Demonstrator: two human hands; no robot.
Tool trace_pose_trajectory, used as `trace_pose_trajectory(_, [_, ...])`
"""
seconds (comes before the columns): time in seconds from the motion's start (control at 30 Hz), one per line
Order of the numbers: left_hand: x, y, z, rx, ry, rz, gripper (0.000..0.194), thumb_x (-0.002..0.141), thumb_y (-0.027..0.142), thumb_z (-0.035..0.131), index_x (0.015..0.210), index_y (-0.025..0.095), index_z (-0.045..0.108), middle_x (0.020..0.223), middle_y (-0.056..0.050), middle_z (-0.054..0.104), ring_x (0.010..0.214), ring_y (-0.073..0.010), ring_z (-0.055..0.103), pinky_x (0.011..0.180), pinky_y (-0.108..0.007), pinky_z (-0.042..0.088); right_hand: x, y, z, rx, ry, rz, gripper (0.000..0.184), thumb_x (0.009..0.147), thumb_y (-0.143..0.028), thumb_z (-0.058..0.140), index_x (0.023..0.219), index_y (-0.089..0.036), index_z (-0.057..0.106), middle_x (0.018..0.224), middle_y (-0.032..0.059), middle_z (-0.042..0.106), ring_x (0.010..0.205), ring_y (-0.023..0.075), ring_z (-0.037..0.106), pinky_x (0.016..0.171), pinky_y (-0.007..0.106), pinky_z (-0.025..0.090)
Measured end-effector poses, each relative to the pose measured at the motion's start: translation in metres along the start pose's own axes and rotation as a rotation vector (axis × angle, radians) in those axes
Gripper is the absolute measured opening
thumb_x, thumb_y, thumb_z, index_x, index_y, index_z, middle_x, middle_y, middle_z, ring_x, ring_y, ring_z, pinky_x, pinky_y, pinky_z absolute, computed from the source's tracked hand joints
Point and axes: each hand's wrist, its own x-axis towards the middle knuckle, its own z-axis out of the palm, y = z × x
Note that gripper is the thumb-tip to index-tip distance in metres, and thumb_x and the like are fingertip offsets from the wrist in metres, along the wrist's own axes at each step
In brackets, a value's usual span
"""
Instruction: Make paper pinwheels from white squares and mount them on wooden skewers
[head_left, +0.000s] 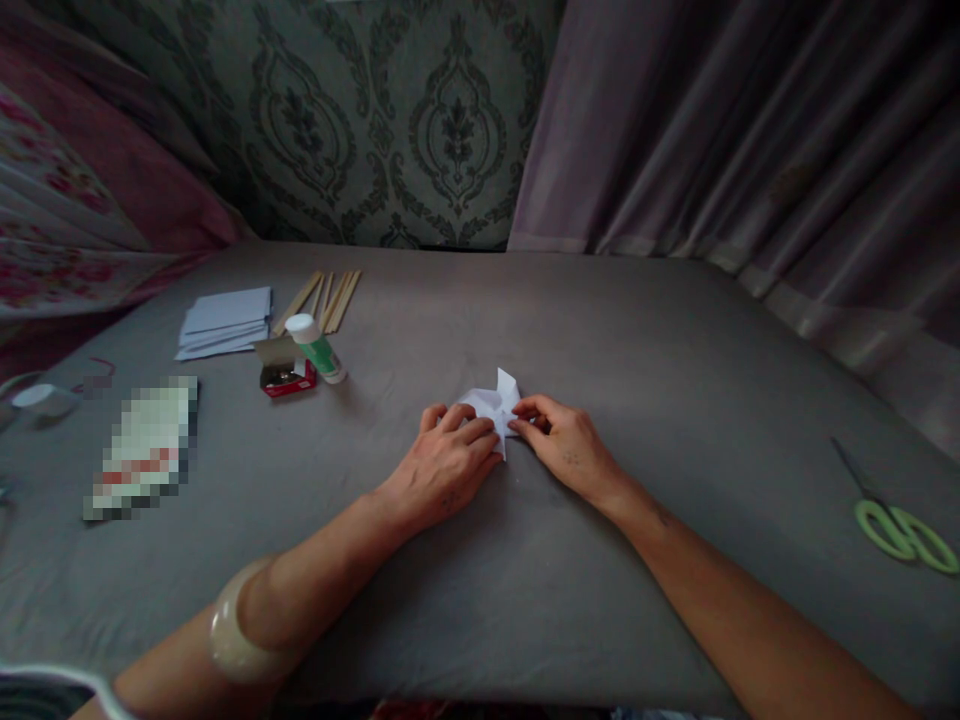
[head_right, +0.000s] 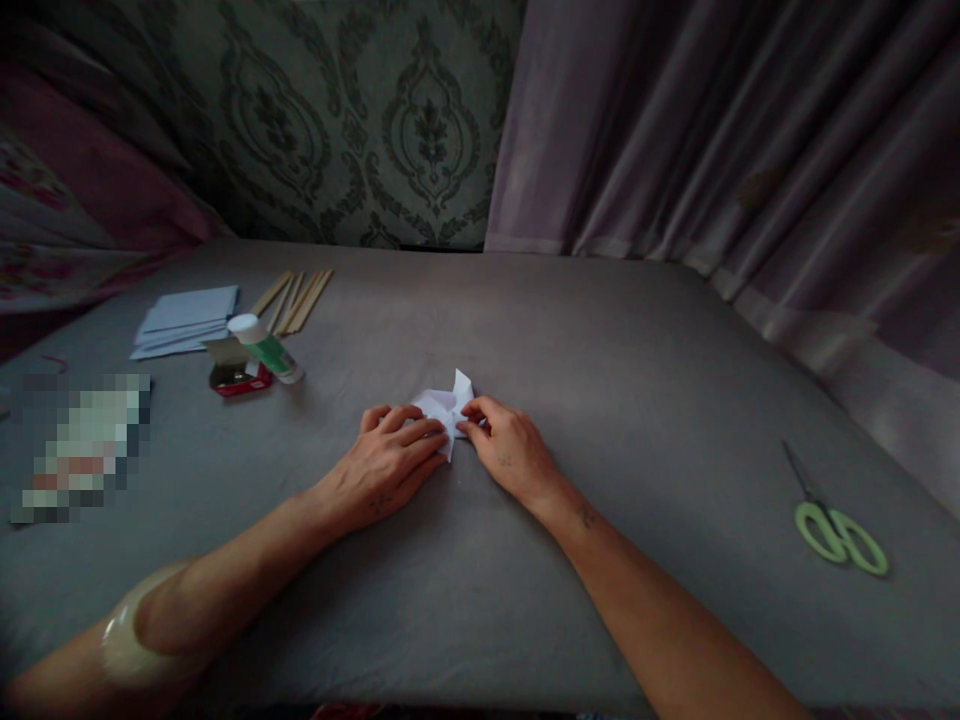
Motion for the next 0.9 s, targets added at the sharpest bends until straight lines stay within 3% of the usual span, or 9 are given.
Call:
trace_pose_trajectory(0.53, [-0.0004,-0.0005,0.0008,0.007,0.045,0.015,0.025,0.094,0.030,0.042,0.105,0.020,0.062,0.103,-0.007,0.067,0.104,-0.0240,0.050,0.087,-0.042,0.031,0.0037,-0.0003,0.0036,-0.007,0.027,0.037,0.013,0.075,-0.019,0.067,0.088,-0.021,0.064,0.079,0.0028,0.071,0.071,0.0163,0.066,0.069,0.028,0.050])
trace_pose_trajectory(0.9, [-0.0013,-0.0025,0.0055,0.057,0.063,0.045,0.029,0.095,0.029,0.038,0.112,0.023,0.061,0.109,-0.007,0.064,0.104,-0.0244,0.049,0.085,-0.042,0.033,0.0053,-0.0080,0.0025,-0.096,-0.012,0.059,0.023,0.076,-0.018,0.067,0.099,-0.022,0.062,0.083,0.0028,0.071,0.074,0.0178,0.066,0.070,0.030,0.048])
